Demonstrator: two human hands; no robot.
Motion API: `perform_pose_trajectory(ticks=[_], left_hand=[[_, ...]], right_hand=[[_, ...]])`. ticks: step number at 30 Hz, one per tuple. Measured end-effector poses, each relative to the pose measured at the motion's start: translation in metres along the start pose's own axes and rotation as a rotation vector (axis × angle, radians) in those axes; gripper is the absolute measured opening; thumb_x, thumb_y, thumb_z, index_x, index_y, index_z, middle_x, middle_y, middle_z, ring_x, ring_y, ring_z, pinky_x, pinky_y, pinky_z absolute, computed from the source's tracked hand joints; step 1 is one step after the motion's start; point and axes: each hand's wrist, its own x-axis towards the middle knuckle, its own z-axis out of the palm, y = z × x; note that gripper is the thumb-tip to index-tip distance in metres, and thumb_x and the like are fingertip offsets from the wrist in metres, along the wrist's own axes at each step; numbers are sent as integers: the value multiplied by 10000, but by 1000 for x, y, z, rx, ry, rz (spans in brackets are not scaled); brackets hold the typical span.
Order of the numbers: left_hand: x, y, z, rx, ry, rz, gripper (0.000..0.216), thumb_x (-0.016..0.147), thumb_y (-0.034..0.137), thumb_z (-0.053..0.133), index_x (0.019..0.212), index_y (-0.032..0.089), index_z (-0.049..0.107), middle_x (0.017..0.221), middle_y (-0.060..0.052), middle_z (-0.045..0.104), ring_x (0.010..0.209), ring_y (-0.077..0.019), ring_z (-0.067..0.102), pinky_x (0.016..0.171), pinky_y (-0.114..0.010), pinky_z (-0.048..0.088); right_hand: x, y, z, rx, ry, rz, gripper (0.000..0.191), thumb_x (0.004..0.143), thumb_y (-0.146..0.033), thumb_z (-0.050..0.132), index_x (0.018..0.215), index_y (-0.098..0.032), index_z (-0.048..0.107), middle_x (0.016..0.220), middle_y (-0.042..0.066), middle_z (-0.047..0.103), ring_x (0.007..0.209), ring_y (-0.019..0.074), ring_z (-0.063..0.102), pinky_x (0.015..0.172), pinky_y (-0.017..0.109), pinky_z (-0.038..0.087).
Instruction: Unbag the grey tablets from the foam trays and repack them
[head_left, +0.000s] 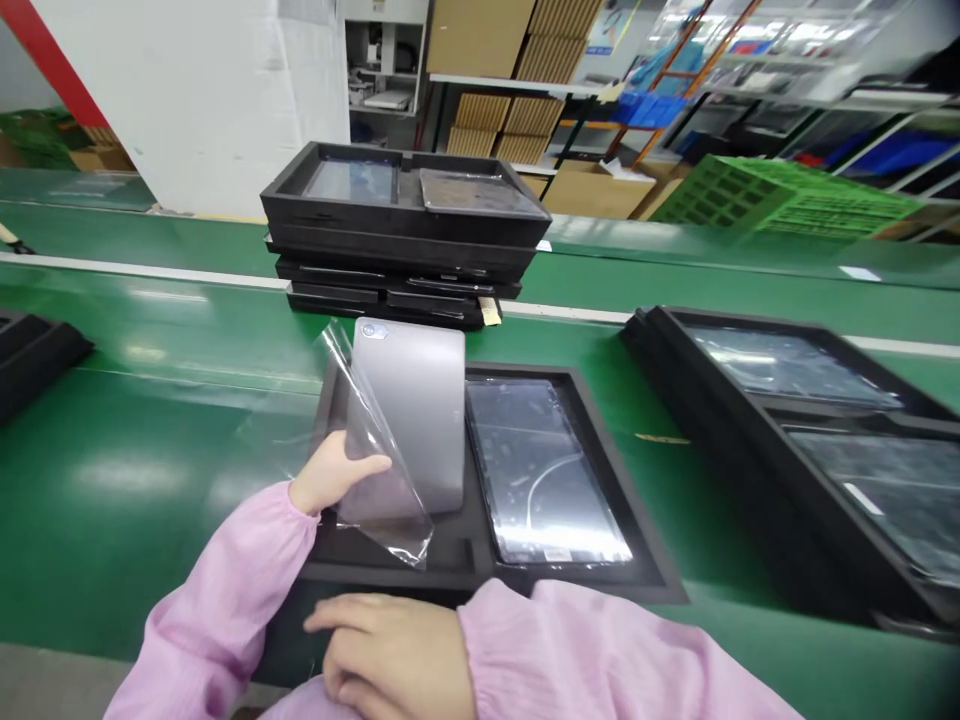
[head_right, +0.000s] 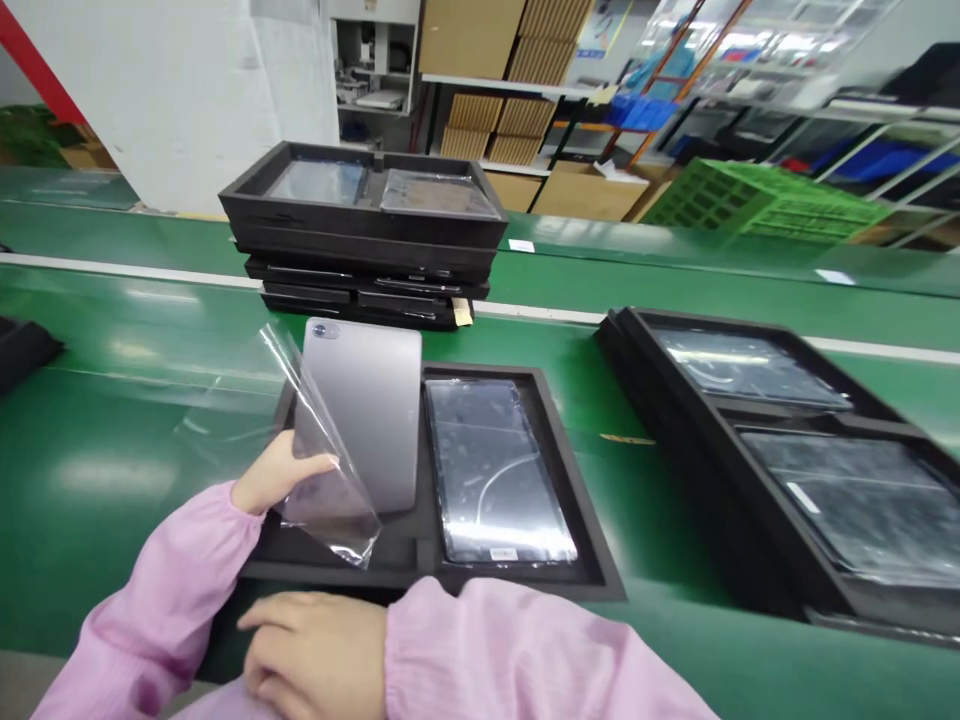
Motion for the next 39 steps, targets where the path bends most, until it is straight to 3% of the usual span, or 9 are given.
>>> perform_pose_trajectory(ticks=[3,5,8,10,12,16,25,34,39], left_hand=[[-1,0,0,19,-1,9,393,685,371,743,947,80,705,960,-115,739,917,-286,680,849,-384,537],[-1,-1,0,2,-35,49,407,706,390,736,969,80,703,975,-114,737,928,-284,679,850,-377,538],[-1,-2,0,-14,-54,97,444,713,368,742,1055,91,688,1079,-121,714,1017,-291,657,917,-382,515],[-1,-2,0,10,-46,90,447,708,346,744,1070,91,685,1109,-125,704,1045,-300,647,937,-393,507],[-2,-1,-1,26,-45,81,418,714,335,735,1048,89,690,1086,-125,712,1029,-302,655,928,-398,515],[-4,-1,-2,45,-51,125,401,715,327,729,1040,95,692,1063,-113,720,1012,-293,661,935,-391,511],[-4,-7,-2,140,-59,169,404,701,392,716,955,77,703,957,-125,733,917,-305,667,870,-408,525],[-5,-9,-2,118,-74,160,421,704,401,718,978,83,700,983,-123,730,936,-297,664,871,-390,527],[-5,-9,-2,129,-64,165,422,703,399,717,993,93,700,997,-116,730,932,-297,667,869,-393,527]], right_hand=[[12,-1,-4,-55,219,-93,78,881,-183,506,909,-172,578,1356,120,519,1319,191,434,1097,298,369],[13,2,-29,-141,456,-56,98,875,-153,479,892,-190,569,1315,119,549,1301,204,449,1098,373,371],[0,11,-84,-336,875,154,101,893,-166,475,889,-209,567,1216,111,612,1251,251,487,1058,506,369],[-10,17,-118,-424,1099,267,73,887,-201,504,874,-204,577,1051,100,664,1066,248,593,946,473,456],[-14,21,-143,-410,1184,311,66,862,-221,543,870,-197,603,870,59,676,812,199,635,787,385,519],[3,19,-166,-75,1113,245,108,807,-266,642,863,-180,673,776,29,690,638,152,642,629,303,556],[43,22,-174,469,993,151,227,673,-338,811,790,-161,728,795,34,728,725,179,713,775,356,627],[36,20,-171,572,900,151,203,678,-303,816,815,-176,734,830,31,738,787,189,723,840,386,616],[36,20,-168,535,919,153,199,686,-286,804,833,-177,727,861,32,736,797,183,716,801,356,617]])
